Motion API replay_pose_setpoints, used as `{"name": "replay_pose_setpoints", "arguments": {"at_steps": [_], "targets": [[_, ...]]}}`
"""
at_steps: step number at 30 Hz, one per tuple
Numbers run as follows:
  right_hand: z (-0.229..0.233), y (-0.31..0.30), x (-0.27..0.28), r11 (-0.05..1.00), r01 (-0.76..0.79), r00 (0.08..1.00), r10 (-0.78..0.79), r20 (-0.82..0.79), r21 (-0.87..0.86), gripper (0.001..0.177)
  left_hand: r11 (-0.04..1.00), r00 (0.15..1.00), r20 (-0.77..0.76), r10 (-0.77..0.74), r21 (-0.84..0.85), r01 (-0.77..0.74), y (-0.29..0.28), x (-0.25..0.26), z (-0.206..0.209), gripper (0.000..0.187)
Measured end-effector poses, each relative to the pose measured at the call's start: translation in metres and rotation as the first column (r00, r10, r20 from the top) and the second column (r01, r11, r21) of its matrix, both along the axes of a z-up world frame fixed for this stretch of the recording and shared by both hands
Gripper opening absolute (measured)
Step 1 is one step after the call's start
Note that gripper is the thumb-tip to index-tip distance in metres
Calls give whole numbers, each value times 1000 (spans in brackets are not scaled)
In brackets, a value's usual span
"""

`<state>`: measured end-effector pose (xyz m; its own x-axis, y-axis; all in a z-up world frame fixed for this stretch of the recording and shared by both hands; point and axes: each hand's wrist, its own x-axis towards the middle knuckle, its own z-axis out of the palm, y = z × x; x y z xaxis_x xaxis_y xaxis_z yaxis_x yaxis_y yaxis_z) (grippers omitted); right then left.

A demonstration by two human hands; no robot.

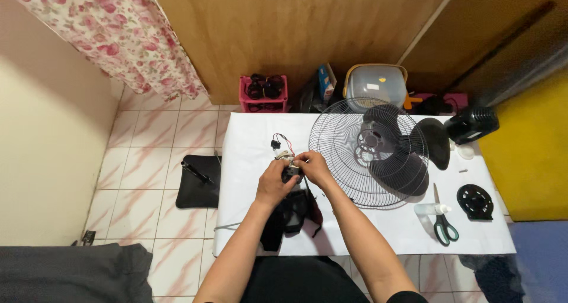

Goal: The person works on a disassembled fan motor assembly on a table, using a screwdriver to tighten screws and adjusting wires. The fan cage and blades remain detached on the table throughout the clip.

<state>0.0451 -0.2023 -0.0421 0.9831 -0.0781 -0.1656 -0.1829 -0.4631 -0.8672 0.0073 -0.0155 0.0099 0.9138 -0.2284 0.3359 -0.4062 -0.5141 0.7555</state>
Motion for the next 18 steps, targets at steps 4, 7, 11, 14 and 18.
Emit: {"name": "replay_pose_setpoints", "arguments": {"at_steps": [4,7,11,14,18], "targets": [[4,4,7,994,24,994,-13,-104,110,10,1000,1000,-5,-6,-16,6,1,1,2,47],[2,6,12,964,127,974,-77,-212,234,9,999,1000,10,-19,-27,19,2,2,4,47],[-6,6,16,912,207,963,-125,-240,355,13,999,1000,0,-26,-30,26,3,1,7,47],[-10,2,13,900,182,971,-100,-218,395,13,999,1000,-12,-27,-26,27,3,0,10,47],[-10,-5,9,884,206,961,-103,-255,420,12,999,999,-6,-36,-22,36,3,0,11,45]]}}
